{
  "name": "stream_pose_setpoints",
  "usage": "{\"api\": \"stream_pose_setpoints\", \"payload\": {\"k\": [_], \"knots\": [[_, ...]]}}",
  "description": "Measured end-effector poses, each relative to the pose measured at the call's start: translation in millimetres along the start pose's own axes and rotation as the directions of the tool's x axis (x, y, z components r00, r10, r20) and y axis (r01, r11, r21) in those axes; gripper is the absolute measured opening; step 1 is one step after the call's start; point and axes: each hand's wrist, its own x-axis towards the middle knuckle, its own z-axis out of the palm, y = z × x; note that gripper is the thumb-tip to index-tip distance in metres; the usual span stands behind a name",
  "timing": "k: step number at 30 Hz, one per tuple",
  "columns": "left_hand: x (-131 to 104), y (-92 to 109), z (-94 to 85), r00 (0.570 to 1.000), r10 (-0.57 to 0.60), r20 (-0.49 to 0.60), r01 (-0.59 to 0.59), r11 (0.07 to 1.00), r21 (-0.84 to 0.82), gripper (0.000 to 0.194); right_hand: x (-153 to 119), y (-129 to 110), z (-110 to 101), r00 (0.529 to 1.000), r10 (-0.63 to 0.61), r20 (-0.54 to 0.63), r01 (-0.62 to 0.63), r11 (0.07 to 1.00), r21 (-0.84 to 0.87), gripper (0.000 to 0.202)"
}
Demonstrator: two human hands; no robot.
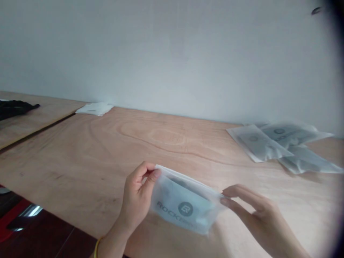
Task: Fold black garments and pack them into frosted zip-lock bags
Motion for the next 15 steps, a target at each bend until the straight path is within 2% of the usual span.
{"api": "stream_pose_setpoints", "payload": {"k": [1,3,6,9,11,12,13,14,15], "knots": [[0.6,-0.2,-0.5,1.000,0.014,0.009,-0.014,1.000,-0.002,0.019,-2.1,2.1,-4.5,0.999,-0.036,-0.015,0.036,0.999,-0.021,0.011],[-0.1,2.3,3.1,0.998,0.051,0.043,-0.050,0.999,-0.005,0.017,0.0,-4.0,-11.3,0.988,-0.151,-0.015,0.150,0.987,-0.054,0.018],[-3.0,11.0,14.0,0.988,0.105,0.112,-0.106,0.994,0.007,0.018,16.1,-29.5,-12.2,0.963,-0.246,0.110,0.249,0.968,-0.010,0.031],[-5.3,19.2,24.2,0.957,0.225,0.182,-0.240,0.969,0.063,0.018,34.0,-49.9,-2.7,0.932,-0.184,0.313,0.166,0.983,0.084,0.030],[-6.2,21.0,28.1,0.902,0.380,0.207,-0.407,0.907,0.107,0.014,38.8,-51.5,5.0,0.915,-0.129,0.381,0.079,0.986,0.144,0.021],[-6.8,20.3,29.1,0.879,0.445,0.171,-0.469,0.872,0.142,0.010,38.5,-48.6,8.2,0.922,-0.113,0.369,0.042,0.980,0.195,0.014],[-7.7,18.6,29.5,0.871,0.482,0.092,-0.490,0.853,0.179,0.012,36.6,-44.1,10.9,0.942,-0.097,0.323,0.008,0.964,0.266,0.010],[-9.0,16.1,29.8,0.881,0.472,-0.016,-0.460,0.866,0.197,0.026,33.5,-38.6,13.3,0.965,-0.060,0.255,-0.033,0.937,0.348,0.011],[-10.6,12.9,30.1,0.906,0.407,-0.114,-0.386,0.906,0.172,0.043,29.6,-32.7,15.5,0.983,0.005,0.182,-0.085,0.897,0.433,0.014]]}}
